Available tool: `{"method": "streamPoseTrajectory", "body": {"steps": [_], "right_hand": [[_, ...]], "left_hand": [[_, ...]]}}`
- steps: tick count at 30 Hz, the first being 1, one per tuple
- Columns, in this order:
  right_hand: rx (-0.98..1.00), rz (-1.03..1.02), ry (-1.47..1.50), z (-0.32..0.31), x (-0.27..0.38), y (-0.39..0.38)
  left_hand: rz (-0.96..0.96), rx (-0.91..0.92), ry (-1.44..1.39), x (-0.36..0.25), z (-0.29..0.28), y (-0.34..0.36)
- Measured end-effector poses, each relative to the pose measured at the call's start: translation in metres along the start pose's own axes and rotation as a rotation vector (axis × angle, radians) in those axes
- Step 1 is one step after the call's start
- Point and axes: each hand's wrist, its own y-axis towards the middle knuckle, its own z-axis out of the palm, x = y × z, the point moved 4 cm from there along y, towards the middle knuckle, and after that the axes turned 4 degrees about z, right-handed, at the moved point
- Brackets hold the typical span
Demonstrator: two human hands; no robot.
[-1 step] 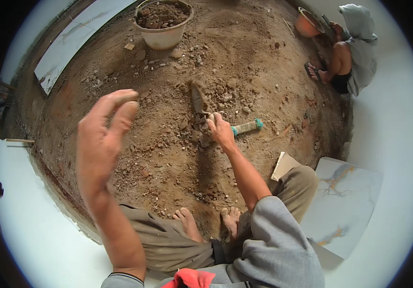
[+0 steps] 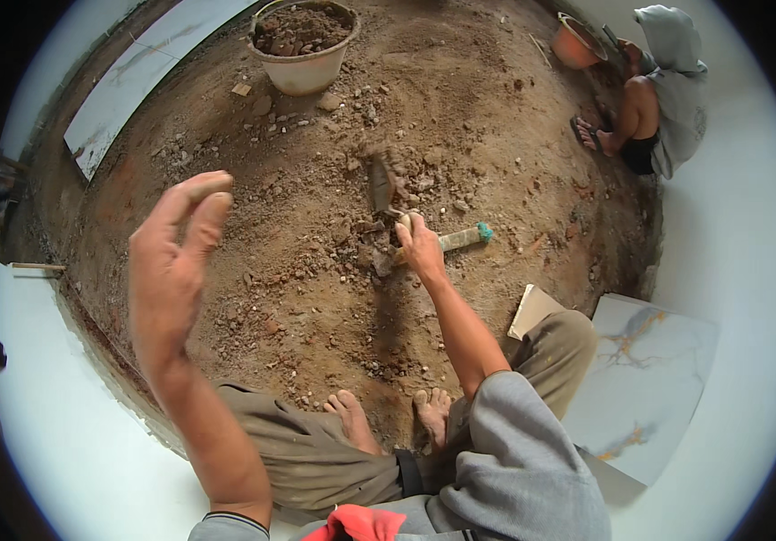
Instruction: The person uses a trowel to scrape and level the dirt floor, removing debris and smoothing the surface. They also set up a string line between wooden stakes to guide tile placement. A second person is visible in the background working with buckets.
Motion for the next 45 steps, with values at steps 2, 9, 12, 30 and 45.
{"method": "streamPoseTrajectory", "body": {"steps": [2,9,12,30,45], "right_hand": [[-0.150,0.182,0.087,-0.008,-0.022,-0.002],[-0.051,-0.080,0.046,0.014,0.029,0.076],[0.001,0.030,0.059,0.005,0.009,0.101],[-0.058,0.155,0.106,0.002,-0.026,0.008],[-0.045,0.345,0.362,0.044,-0.003,0.095]], "left_hand": [[-0.064,-0.077,0.014,0.003,-0.018,-0.002],[-0.059,-0.134,-0.024,-0.013,-0.011,-0.002],[-0.046,-0.105,-0.050,-0.019,-0.004,-0.001],[-0.044,-0.194,-0.160,0.002,-0.030,0.005],[-0.082,-0.694,-0.328,0.059,-0.109,0.004]]}}
